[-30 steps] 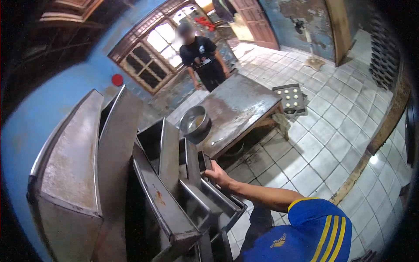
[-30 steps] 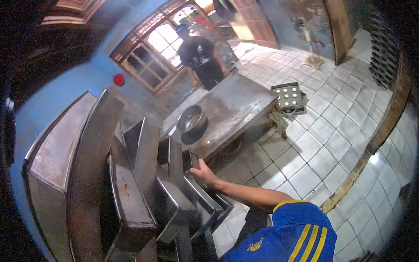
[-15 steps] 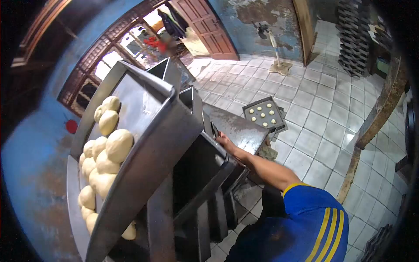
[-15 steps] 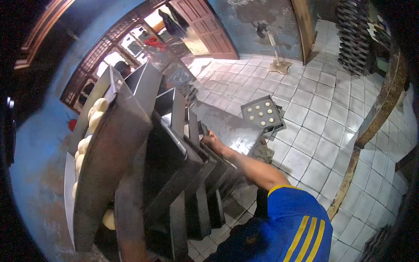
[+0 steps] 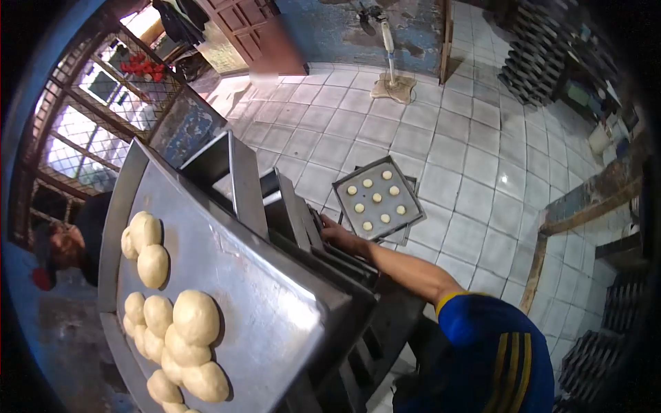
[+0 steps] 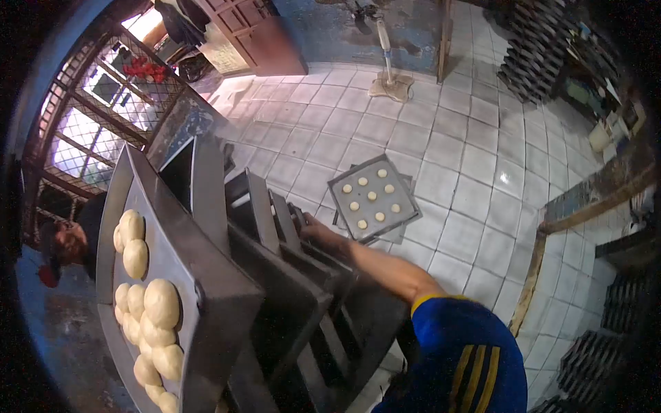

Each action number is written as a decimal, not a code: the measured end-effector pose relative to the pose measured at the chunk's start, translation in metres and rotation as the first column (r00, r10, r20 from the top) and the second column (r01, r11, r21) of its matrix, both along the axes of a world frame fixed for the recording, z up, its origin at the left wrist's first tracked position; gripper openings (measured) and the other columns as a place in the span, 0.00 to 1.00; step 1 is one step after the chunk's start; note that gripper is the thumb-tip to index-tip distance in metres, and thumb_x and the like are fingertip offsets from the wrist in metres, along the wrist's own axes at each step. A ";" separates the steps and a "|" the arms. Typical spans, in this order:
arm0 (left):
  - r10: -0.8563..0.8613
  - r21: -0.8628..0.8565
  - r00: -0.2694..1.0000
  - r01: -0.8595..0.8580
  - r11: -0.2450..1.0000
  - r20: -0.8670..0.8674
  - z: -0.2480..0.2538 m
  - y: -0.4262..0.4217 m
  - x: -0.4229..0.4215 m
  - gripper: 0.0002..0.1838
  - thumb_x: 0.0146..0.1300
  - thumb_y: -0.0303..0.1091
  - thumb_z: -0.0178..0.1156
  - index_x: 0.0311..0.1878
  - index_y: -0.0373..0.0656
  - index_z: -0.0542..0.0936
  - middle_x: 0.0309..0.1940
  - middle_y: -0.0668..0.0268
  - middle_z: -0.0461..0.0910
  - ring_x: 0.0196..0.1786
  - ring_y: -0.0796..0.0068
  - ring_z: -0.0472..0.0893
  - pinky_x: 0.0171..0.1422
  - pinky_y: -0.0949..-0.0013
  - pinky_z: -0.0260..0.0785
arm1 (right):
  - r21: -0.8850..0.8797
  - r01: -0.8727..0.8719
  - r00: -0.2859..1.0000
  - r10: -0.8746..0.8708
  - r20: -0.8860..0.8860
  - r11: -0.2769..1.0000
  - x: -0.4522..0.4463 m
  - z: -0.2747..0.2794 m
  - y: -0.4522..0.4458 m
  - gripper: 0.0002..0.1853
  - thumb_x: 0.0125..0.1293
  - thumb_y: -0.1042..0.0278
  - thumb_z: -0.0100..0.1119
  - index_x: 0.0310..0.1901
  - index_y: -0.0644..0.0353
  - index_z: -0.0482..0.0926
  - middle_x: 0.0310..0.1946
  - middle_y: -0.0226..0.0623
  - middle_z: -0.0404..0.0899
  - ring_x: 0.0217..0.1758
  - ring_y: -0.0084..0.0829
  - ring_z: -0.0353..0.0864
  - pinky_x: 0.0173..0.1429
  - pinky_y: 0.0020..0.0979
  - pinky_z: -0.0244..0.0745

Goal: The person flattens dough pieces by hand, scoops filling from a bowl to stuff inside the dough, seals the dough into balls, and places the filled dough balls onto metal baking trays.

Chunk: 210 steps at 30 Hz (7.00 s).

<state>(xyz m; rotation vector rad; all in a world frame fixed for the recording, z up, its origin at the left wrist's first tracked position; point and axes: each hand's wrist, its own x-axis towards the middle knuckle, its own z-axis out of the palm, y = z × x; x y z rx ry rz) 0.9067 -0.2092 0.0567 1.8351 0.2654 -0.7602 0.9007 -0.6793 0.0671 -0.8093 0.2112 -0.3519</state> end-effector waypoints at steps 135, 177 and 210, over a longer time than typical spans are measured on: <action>0.909 -0.379 0.370 -0.827 0.416 0.191 0.222 0.441 -0.596 0.19 0.78 0.38 0.60 0.66 0.43 0.76 0.54 0.60 0.87 0.54 0.74 0.84 0.59 0.66 0.75 | 0.162 -0.822 0.555 0.705 0.442 0.546 -0.171 0.384 0.689 0.45 0.77 0.36 0.44 0.83 0.65 0.56 0.82 0.54 0.61 0.83 0.55 0.63 0.72 0.59 0.78; 0.260 -0.819 -0.849 -0.519 -0.245 0.460 0.416 1.140 -1.536 0.29 0.86 0.50 0.46 0.81 0.45 0.64 0.79 0.62 0.67 0.79 0.65 0.68 0.84 0.60 0.58 | 0.298 -0.210 -0.912 0.296 0.283 -0.931 -1.436 0.406 1.682 0.53 0.74 0.16 0.34 0.73 0.63 0.74 0.68 0.46 0.80 0.66 0.43 0.83 0.70 0.43 0.79; 0.484 -0.779 -0.861 -0.411 -0.473 0.160 0.331 1.229 -1.684 0.19 0.84 0.41 0.52 0.68 0.39 0.74 0.62 0.60 0.80 0.64 0.68 0.79 0.71 0.62 0.73 | -0.473 -0.755 -0.318 0.884 -0.342 -0.454 -1.596 0.296 1.751 0.53 0.80 0.23 0.31 0.85 0.68 0.50 0.84 0.60 0.51 0.88 0.54 0.48 0.88 0.48 0.43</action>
